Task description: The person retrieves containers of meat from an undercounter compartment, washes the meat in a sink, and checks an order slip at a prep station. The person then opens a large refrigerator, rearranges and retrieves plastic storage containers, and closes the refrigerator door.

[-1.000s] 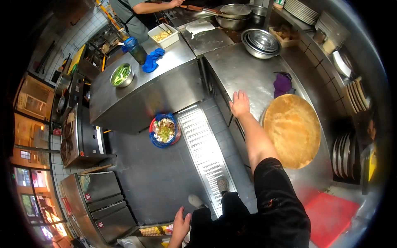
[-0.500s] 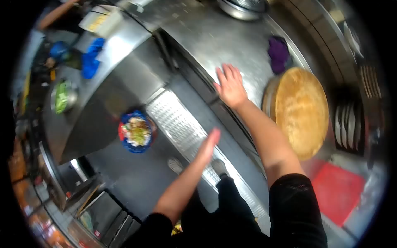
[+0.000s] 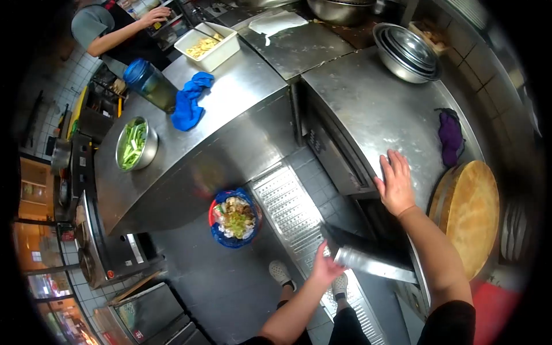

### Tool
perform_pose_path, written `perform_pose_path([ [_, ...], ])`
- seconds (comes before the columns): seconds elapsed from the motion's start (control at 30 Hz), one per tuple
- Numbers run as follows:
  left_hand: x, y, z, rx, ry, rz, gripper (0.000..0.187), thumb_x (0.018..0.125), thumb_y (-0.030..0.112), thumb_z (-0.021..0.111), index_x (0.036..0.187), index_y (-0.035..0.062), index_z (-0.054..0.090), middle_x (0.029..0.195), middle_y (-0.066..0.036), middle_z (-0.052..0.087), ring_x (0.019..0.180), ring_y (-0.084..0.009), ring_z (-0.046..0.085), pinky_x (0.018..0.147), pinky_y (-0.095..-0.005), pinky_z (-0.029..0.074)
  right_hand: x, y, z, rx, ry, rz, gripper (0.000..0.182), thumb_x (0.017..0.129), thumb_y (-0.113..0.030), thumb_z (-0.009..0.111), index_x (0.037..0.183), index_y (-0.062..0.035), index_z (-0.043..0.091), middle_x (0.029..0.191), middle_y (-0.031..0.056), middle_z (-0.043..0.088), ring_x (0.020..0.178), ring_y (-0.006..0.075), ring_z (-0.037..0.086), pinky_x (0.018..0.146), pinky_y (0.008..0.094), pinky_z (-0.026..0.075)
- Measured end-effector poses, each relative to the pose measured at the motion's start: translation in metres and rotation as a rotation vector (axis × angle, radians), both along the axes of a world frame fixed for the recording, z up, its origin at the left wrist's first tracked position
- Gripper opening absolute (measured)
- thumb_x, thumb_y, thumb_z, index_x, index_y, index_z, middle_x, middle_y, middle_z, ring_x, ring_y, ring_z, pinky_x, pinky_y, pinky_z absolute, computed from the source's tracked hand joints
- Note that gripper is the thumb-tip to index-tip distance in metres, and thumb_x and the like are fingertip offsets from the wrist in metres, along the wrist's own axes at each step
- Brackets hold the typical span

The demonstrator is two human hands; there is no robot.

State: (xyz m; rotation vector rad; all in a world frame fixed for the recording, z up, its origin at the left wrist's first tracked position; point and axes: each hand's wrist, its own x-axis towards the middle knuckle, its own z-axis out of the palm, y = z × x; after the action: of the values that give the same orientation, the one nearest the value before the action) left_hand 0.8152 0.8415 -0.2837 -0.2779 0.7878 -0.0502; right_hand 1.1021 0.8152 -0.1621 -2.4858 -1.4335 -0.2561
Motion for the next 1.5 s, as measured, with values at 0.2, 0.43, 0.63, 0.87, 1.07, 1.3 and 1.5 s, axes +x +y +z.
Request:
perform_pose_path([
  [0.2,-0.134,-0.05,0.016,0.008,0.303,-0.264,0.04,0.092,0.031,0.07,0.127,0.0139,0.059,0.121,-0.007,0.064,0.111,-0.0226,0.061,0.093,-0.0442,0.051,-0.012,-0.002,-0.023,-0.007,-0.016,0.003,0.052,0.089,-0.022,0.067,0.134,-0.002,0.052,0.14,0.0231,0.047,0.133,0.0428,0.041,0.114,0.052,0.031],
  [0.43,-0.178,-0.046,-0.038,0.741,0.489,-0.658,0.09,0.081,0.026,0.081,0.146,-0.0085,0.028,0.143,-0.024,0.044,0.13,-0.0326,0.046,0.111,-0.0398,0.033,-0.016,0.027,-0.03,-0.002,-0.164,0.12,0.049,0.092,-0.018,0.063,0.135,0.001,0.05,0.135,0.026,0.049,0.128,0.0425,0.045,0.109,0.0487,0.037],
  [0.63,-0.037,-0.06,-0.186,1.208,0.145,-0.647,0.062,0.088,0.023,0.074,0.137,-0.0032,0.048,0.133,-0.021,0.057,0.131,-0.0288,0.05,0.107,-0.0353,0.041,-0.004,0.018,-0.039,0.036,0.083,0.264,0.038,0.099,-0.02,0.05,0.128,0.0042,0.05,0.134,0.0199,0.05,0.126,0.0312,0.049,0.107,0.0437,0.042],
  [0.87,0.148,-0.145,-0.304,1.429,0.279,-0.606,0.041,0.081,0.019,0.073,0.108,-0.0054,0.055,0.111,-0.029,0.058,0.103,-0.0447,0.06,0.087,-0.0465,0.052,0.007,0.018,0.012,-0.785,-0.412,-0.008,0.052,0.099,-0.039,0.039,0.147,-0.0174,0.036,0.149,0.0131,0.033,0.137,0.0245,0.03,0.111,0.0538,0.024],
  [1.07,0.195,-0.16,-0.367,1.576,0.26,-0.682,0.007,0.079,0.004,0.065,0.083,0.0004,0.07,0.091,-0.022,0.069,0.088,-0.0369,0.069,0.075,-0.0438,0.057,0.04,0.02,0.014,-0.692,-0.572,0.708,0.041,0.103,-0.031,0.046,0.135,-0.0042,0.051,0.124,0.014,0.058,0.116,0.0256,0.056,0.102,0.043,0.049],
  [1.3,0.073,-0.085,-0.334,1.641,0.292,-0.508,0.009,0.081,0.008,0.065,0.077,-0.0006,0.067,0.078,-0.022,0.066,0.072,-0.0372,0.068,0.069,-0.0438,0.056,-0.011,0.014,-0.036,-0.448,-0.291,0.285,0.049,0.106,-0.032,0.039,0.14,0.0029,0.045,0.14,0.0177,0.05,0.127,0.0278,0.05,0.112,0.0423,0.039],
  [1.5,-0.108,-0.013,-0.385,1.167,0.366,-0.42,0.007,0.087,0.006,0.057,0.083,0.0041,0.061,0.063,0.004,0.05,0.051,-0.002,0.043,0.046,-0.0209,0.032,0.001,0.018,-0.028,-0.313,-0.149,0.062,0.051,0.106,-0.033,0.038,0.142,0.0034,0.043,0.146,0.0167,0.045,0.133,0.0267,0.044,0.117,0.0418,0.031],
])
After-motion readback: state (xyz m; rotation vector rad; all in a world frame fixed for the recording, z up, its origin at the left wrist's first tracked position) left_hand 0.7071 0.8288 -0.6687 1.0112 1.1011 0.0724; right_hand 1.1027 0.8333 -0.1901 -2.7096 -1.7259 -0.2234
